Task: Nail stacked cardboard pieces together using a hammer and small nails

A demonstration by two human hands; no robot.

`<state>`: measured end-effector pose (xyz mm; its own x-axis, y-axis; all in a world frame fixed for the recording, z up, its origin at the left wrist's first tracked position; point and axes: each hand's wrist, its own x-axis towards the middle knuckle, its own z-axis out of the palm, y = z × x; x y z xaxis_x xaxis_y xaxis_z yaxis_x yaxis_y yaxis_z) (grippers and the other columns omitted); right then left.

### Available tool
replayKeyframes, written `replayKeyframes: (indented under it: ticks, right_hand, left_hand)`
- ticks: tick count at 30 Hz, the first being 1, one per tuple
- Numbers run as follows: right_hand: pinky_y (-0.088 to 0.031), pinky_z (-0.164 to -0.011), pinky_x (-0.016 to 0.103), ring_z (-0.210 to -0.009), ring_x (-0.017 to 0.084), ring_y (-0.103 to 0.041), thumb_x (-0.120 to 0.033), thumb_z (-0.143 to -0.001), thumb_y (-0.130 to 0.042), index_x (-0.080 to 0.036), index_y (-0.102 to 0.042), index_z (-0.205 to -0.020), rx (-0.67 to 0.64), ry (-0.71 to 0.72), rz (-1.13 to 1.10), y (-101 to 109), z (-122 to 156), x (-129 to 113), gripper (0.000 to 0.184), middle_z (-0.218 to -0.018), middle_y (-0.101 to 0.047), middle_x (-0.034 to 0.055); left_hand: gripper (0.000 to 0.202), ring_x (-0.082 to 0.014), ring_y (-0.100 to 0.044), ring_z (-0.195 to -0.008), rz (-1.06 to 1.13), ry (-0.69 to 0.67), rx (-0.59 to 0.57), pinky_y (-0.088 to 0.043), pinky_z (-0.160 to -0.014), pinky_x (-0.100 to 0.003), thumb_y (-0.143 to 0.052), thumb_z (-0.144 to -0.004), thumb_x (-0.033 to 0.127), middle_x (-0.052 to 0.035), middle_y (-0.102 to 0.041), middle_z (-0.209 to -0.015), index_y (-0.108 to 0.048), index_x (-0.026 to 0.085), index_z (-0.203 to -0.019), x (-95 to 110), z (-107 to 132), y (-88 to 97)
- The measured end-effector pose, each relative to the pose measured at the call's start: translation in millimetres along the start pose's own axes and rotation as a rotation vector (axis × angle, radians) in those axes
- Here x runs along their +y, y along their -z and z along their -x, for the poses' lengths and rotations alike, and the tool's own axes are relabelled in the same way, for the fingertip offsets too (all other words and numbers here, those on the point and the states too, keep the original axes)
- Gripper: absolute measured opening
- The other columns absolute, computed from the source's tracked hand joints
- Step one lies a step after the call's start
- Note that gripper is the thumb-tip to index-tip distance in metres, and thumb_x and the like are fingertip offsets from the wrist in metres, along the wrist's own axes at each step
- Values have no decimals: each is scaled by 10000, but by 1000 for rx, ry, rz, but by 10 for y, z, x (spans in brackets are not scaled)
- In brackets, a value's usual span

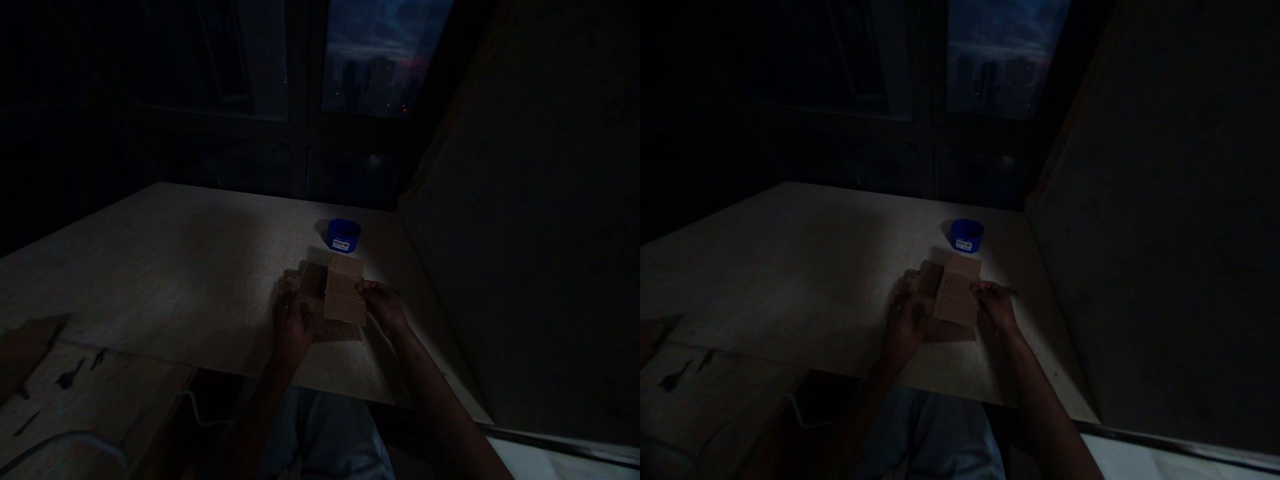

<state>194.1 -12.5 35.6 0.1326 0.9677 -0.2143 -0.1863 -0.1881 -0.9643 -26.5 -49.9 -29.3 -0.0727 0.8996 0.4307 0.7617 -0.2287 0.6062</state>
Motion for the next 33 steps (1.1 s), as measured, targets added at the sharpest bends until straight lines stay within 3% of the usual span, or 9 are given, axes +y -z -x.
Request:
replayKeyframes:
  ticks: [5,11,14,17,20,23,27,33]
  right_hand:
    - [-545,-573,299,-685,211,-697,-407,-665,-802,-211,-616,-943,71,47,62,-209,-135,95,389,-832,-746,72]
    - [-575,-556,300,-701,205,-704,-448,-620,-807,-232,-566,-953,-39,119,277,-508,-396,234,465,-848,-724,19]
    - [-545,-536,290,-630,188,-673,-390,-609,-816,-226,-613,-914,-91,153,412,-571,-444,288,401,-789,-701,-7]
    - [-534,-622,304,-672,192,-666,-338,-659,-777,-221,-652,-913,-109,202,533,-580,-420,265,306,-787,-697,0]
    - [-514,-777,340,-893,244,-662,-335,-686,-765,-220,-674,-873,-85,295,677,-572,-385,199,237,-917,-713,58]
    - [-482,-819,357,-1000,288,-629,-401,-705,-763,-207,-690,-855,-21,369,840,-571,-402,184,256,-984,-709,116]
    - [-476,-747,324,-907,270,-657,-450,-675,-782,-210,-685,-823,-83,316,859,-570,-505,275,298,-931,-725,92]
    - [-496,-771,337,-866,267,-692,-313,-645,-794,-233,-706,-797,-209,307,810,-504,-606,316,193,-894,-762,48]
  left_hand:
    - [536,-336,-625,-1190,-66,69,-6,-509,-1026,-502,-597,-807,216,-196,-656,-1289,-552,129,-1334,-92,-89,90]
    - [460,-307,-635,-1171,-20,167,14,-501,-1037,-480,-564,-785,139,-154,-684,-1245,-620,158,-1241,-87,-107,150]
    - [471,-252,-652,-1148,106,242,7,-510,-1038,-430,-537,-772,93,-108,-704,-1215,-629,188,-1225,-181,-110,142]
    - [398,-244,-671,-1119,187,310,15,-535,-1005,-418,-530,-835,155,-116,-714,-1204,-639,171,-1217,-273,-121,108]
    - [338,-279,-670,-1126,173,243,37,-533,-1007,-453,-522,-887,260,-150,-716,-1197,-669,147,-1170,-295,-154,84]
    - [334,-287,-677,-1098,127,112,54,-540,-988,-465,-502,-919,316,-149,-726,-1170,-681,155,-1151,-268,-189,81]
    - [341,-296,-681,-1055,66,63,58,-543,-963,-474,-499,-942,370,-153,-737,-1125,-689,156,-1127,-271,-185,71]
    - [393,-303,-625,-1174,52,77,68,-498,-1023,-498,-539,-936,432,-149,-703,-1235,-664,171,-1202,-370,-158,21]
